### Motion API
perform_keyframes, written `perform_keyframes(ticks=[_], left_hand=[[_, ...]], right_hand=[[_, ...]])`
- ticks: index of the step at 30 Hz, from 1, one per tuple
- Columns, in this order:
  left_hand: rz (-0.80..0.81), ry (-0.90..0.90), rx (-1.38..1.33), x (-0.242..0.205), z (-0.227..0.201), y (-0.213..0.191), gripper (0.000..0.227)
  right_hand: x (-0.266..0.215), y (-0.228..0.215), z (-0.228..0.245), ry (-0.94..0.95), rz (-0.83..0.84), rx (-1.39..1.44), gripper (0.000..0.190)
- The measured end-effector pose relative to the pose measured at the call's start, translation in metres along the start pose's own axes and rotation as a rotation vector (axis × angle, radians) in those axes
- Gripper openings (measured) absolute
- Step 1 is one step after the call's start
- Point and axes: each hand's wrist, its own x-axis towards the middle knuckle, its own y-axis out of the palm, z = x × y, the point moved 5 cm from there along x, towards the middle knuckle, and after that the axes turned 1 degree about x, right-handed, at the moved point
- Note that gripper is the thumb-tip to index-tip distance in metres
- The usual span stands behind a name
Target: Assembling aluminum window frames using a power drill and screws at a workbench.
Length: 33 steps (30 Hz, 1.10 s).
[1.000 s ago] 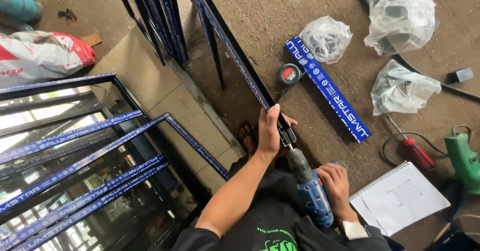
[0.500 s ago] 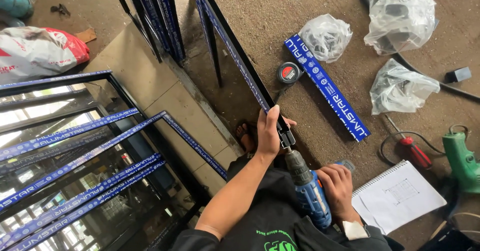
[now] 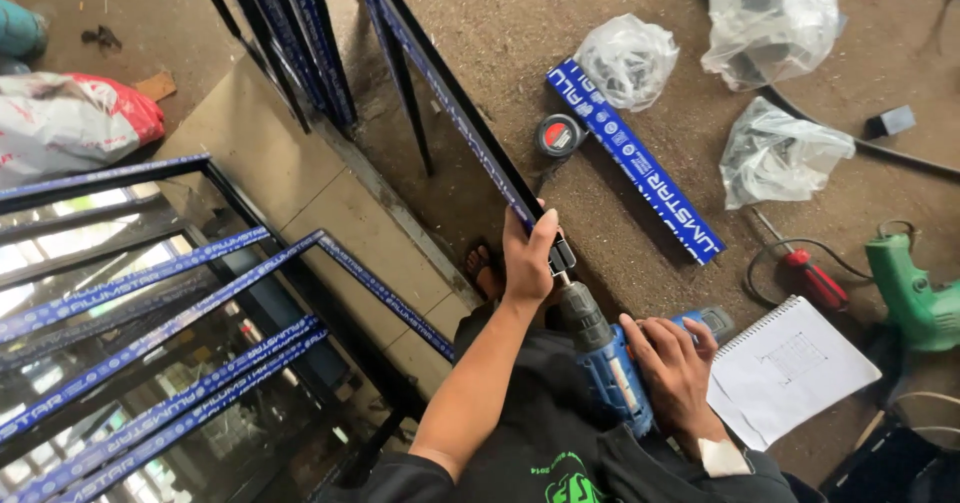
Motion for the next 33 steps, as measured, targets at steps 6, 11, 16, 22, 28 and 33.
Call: perform_keyframes(ticks=[6, 11, 16, 22, 28, 33], left_hand=[[-0.028, 0.15, 0.088, 0.003, -0.007, 0.013, 0.016], [-0.055, 0.177, 0.056, 0.012, 0.005, 0.016, 0.014], [-0.216, 0.171, 0.011, 0.023, 0.025, 0.01, 0.045], [-0.215, 0.212, -0.03, 0.0, -0.002, 0.038, 0.032], [-0.315, 0.194, -0.01, 0.019, 0.033, 0.032, 0.027], [-0.358, 0.151, -0.111, 0.015, 0.04, 0.031, 0.025]], right_hand=[[0.005, -0.023, -0.007, -0.064, 0.087, -0.129, 0.035], [-0.014, -0.002, -0.028, -0.031, 0.152, -0.013, 0.042], [-0.039, 0.047, -0.055, 0.334, 0.129, 0.923, 0.034], [-0.084, 0.11, -0.055, 0.927, 0.493, 1.087, 0.022], [-0.087, 0.147, -0.04, 0.92, 0.038, 1.822, 0.052], [-0.078, 0.105, -0.026, 0.997, 0.021, 1.634, 0.025]])
